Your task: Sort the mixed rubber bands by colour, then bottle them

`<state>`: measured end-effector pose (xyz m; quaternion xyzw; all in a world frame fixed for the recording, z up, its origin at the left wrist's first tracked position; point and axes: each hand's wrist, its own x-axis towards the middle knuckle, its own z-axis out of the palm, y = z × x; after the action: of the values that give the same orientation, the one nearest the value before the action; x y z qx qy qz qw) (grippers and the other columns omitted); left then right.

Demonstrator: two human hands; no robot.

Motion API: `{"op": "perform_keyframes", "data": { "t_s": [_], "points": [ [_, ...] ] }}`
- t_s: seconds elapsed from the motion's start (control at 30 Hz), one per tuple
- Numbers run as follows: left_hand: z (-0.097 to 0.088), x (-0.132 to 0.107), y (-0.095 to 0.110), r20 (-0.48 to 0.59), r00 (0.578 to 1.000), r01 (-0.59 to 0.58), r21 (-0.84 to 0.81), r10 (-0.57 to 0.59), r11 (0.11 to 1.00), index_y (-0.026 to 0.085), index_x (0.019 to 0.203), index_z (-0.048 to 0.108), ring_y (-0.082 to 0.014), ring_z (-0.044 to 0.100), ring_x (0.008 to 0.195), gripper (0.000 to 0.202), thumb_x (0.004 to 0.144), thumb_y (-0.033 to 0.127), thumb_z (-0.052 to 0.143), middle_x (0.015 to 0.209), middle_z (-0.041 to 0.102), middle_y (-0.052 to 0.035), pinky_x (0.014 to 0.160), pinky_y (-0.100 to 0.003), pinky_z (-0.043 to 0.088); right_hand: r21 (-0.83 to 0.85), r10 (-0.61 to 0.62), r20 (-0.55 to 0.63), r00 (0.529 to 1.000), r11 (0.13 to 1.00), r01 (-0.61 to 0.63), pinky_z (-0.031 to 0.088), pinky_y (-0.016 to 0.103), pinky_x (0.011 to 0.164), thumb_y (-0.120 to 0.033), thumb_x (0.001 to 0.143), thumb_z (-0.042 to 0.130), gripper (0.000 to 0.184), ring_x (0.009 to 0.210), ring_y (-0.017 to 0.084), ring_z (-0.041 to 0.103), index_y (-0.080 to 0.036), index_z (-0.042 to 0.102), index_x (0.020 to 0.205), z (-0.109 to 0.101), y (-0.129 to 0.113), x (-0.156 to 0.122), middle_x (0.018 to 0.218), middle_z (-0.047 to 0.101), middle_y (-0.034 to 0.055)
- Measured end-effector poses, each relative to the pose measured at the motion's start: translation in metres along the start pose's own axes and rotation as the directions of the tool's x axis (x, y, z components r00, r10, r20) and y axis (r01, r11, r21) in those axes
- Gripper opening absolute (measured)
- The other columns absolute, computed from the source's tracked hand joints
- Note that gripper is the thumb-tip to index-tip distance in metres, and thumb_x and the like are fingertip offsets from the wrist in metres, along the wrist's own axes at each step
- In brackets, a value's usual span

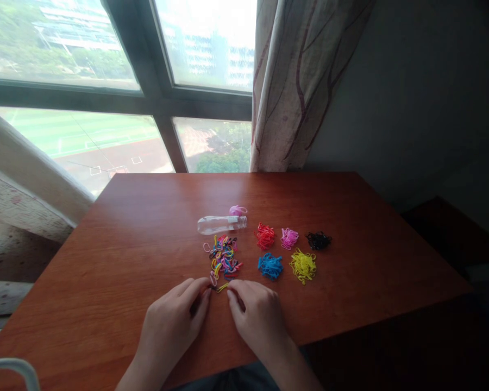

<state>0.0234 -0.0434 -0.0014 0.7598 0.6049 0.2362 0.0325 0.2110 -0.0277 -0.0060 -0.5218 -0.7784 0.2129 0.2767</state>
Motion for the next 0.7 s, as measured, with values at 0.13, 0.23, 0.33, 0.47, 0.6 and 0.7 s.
{"op": "perform_keyframes", "data": {
  "t_s": [0.13,0.23,0.33,0.47,0.6,0.7],
  "points": [
    [-0.001,0.001,0.001,0.01,1.0,-0.008,-0.001,0.008,1.0,0.026,0.096,0.067,-0.0168,0.073,0.072,0.02,0.095,0.03,0.047,0.086,0.076,0.0014,0.06,-0.024,0.052,0.011,0.009,-0.013,1.0,1.0,-0.009,0.043,0.023,0.07,-0.013,0.091,0.054,0.017,0.075,0.017,0.068,-0.024,0.067,0.093,0.0,0.001,0.0,0.082,0.073,0.001],
    [-0.002,0.002,0.0,0.034,0.999,-0.009,-0.013,0.009,1.0,0.026,0.093,0.066,-0.0164,0.072,0.071,0.021,0.095,0.03,0.046,0.084,0.075,0.0012,0.06,-0.024,0.052,0.03,0.015,-0.026,1.0,0.999,-0.014,0.043,0.023,0.071,-0.013,0.091,0.053,0.018,0.076,0.017,0.068,-0.024,0.068,0.094,0.0,0.001,-0.001,0.083,0.073,0.0015],
    [-0.001,0.003,0.002,0.054,0.998,-0.008,-0.027,0.01,1.0,0.025,0.093,0.066,-0.0167,0.071,0.07,0.021,0.095,0.029,0.046,0.084,0.075,0.0005,0.06,-0.024,0.051,0.046,0.023,-0.027,0.999,0.999,-0.022,0.042,0.023,0.071,-0.013,0.091,0.053,0.018,0.076,0.017,0.067,-0.023,0.068,0.093,0.001,0.001,-0.001,0.082,0.072,0.0015],
    [0.003,0.006,0.01,0.077,0.997,-0.016,-0.062,0.021,0.998,0.025,0.094,0.066,-0.0171,0.071,0.071,0.019,0.095,0.027,0.047,0.084,0.074,0.0001,0.06,-0.025,0.051,0.068,0.043,-0.031,0.999,0.997,-0.041,0.041,0.024,0.07,-0.013,0.091,0.053,0.018,0.075,0.017,0.066,-0.023,0.067,0.094,0.0,0.001,-0.002,0.082,0.072,0.0006],
    [0.006,0.009,0.013,0.087,0.996,-0.016,-0.083,0.023,0.996,0.024,0.093,0.066,-0.0175,0.071,0.069,0.018,0.095,0.027,0.048,0.082,0.073,0.0006,0.059,-0.026,0.05,0.065,0.041,-0.031,0.999,0.997,-0.039,0.04,0.024,0.069,-0.013,0.092,0.053,0.017,0.074,0.017,0.066,-0.023,0.067,0.096,-0.001,0.001,-0.001,0.081,0.071,0.0002],
    [0.004,0.006,0.008,0.05,0.999,-0.001,-0.131,0.008,0.991,0.024,0.099,0.066,-0.0167,0.072,0.075,0.018,0.095,0.028,0.049,0.089,0.075,0.0005,0.064,-0.025,0.052,0.036,0.036,-0.014,0.999,0.999,-0.036,0.038,0.024,0.068,-0.013,0.091,0.055,0.016,0.075,0.017,0.065,-0.023,0.066,0.097,-0.001,0.001,-0.001,0.081,0.071,0.0002]
  ]
}}
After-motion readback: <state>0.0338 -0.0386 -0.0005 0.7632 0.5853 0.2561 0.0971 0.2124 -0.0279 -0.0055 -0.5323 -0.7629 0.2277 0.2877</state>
